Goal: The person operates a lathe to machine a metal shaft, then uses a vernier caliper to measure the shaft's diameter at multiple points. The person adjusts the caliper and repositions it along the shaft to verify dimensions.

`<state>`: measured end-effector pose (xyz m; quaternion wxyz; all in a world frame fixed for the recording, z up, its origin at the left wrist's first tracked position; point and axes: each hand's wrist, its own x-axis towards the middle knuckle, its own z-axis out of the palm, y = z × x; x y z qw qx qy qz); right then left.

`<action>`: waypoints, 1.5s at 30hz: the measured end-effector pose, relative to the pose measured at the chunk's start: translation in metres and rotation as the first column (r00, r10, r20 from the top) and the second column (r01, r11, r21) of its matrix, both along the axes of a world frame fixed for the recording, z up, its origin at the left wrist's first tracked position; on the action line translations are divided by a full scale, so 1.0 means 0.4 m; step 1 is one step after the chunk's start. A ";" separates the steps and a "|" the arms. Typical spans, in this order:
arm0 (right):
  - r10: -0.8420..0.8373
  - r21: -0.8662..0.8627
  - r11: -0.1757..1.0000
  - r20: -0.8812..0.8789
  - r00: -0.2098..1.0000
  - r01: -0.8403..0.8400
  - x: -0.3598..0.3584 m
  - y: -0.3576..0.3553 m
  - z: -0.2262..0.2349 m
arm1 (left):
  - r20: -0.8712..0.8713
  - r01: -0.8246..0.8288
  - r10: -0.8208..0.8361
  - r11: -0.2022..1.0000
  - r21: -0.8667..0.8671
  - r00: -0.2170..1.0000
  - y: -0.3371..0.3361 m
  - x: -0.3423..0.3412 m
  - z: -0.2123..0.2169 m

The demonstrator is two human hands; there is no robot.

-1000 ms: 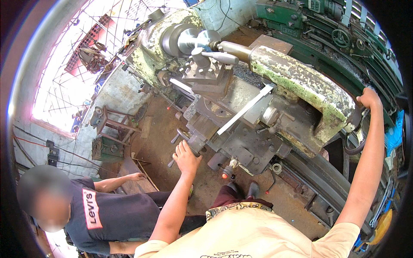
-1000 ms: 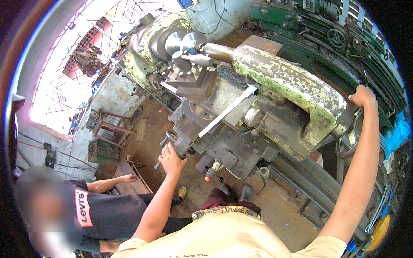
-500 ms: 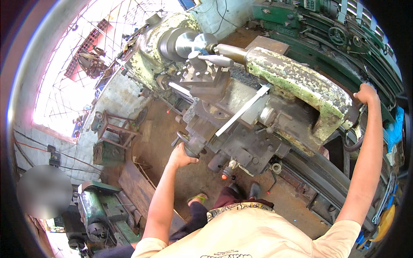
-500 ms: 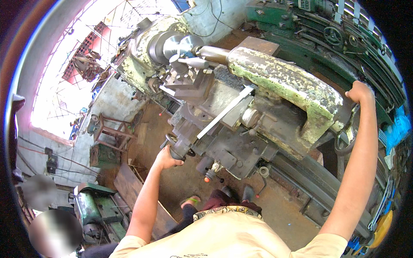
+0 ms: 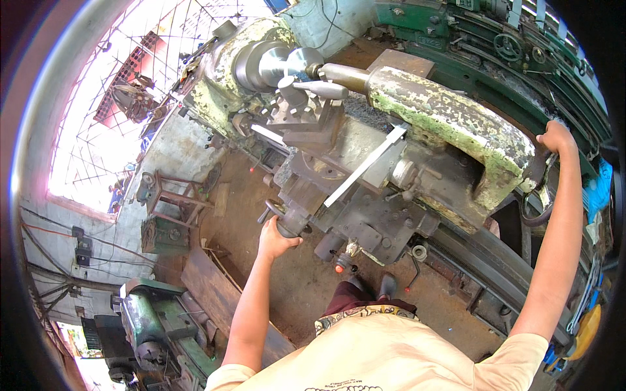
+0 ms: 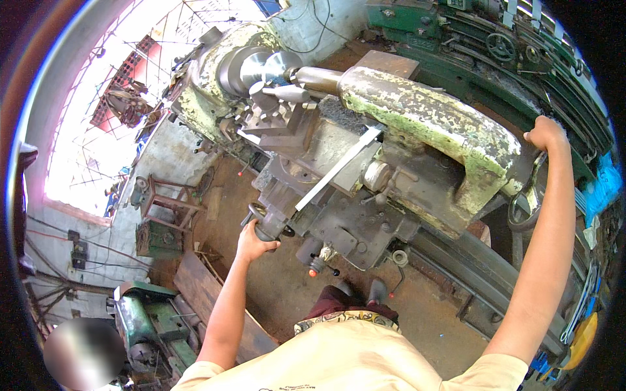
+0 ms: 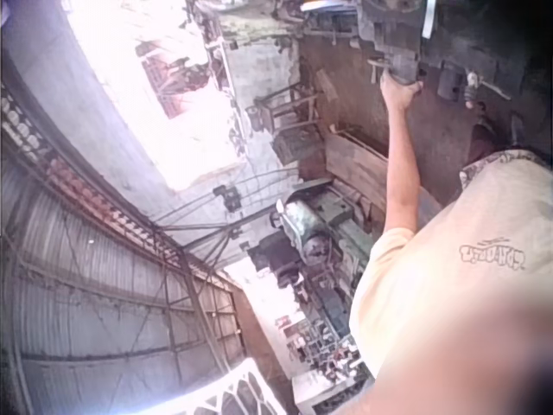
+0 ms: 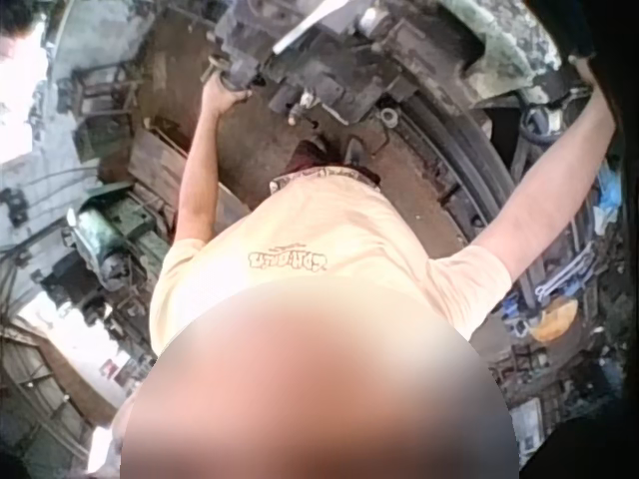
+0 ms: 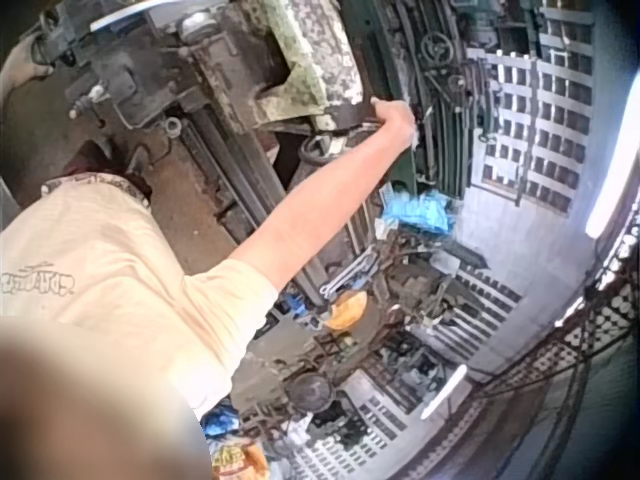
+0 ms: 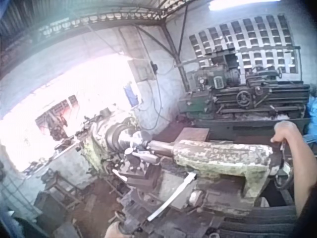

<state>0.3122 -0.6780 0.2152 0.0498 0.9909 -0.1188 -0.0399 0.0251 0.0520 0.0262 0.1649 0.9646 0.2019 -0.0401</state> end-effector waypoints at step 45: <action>-0.001 0.000 1.000 -0.030 1.000 0.000 0.007 -0.003 -0.003 | 0.380 -0.034 -0.123 0.924 0.381 0.917 -0.128 -0.075 -0.117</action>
